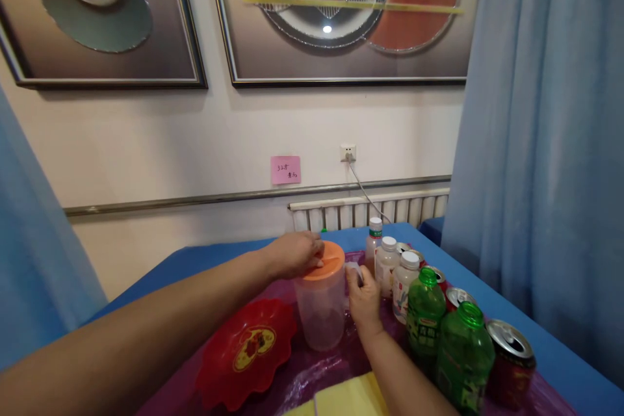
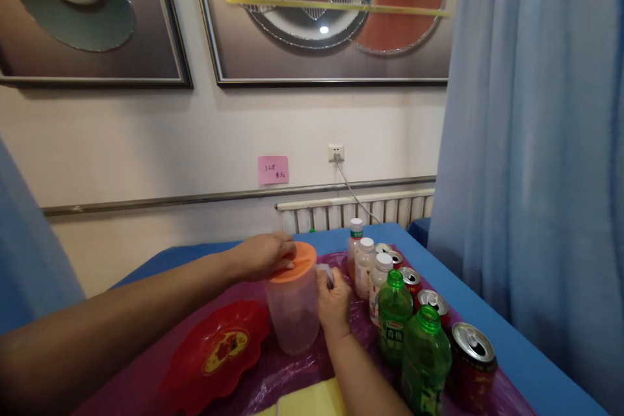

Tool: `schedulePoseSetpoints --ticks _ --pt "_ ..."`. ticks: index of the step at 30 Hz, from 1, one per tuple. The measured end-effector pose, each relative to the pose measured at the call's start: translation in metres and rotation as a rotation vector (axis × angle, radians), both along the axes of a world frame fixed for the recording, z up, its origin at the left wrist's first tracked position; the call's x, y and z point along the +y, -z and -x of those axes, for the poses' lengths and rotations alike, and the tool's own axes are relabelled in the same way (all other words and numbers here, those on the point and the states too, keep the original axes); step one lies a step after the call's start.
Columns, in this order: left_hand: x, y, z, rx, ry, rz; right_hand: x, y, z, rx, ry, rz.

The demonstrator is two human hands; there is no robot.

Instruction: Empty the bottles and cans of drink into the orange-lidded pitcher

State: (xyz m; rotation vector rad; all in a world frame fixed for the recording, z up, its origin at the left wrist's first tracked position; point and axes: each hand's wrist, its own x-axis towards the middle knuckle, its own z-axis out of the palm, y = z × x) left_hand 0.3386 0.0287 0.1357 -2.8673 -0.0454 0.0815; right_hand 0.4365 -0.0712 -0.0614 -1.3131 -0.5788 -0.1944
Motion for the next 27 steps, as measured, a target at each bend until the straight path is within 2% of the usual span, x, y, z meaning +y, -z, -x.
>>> schedulePoseSetpoints --ticks 12,21,27 --pt "-0.007 0.004 0.002 0.003 -0.051 -0.061 0.004 0.006 -0.008 -0.037 0.008 0.021" --pt "-0.020 0.008 -0.011 0.035 -0.204 -0.128 0.001 0.001 0.001 -0.041 0.024 0.011" --pt "-0.017 -0.002 -0.010 0.070 -0.126 -0.120 0.000 -0.001 0.004 -0.048 0.019 0.010"
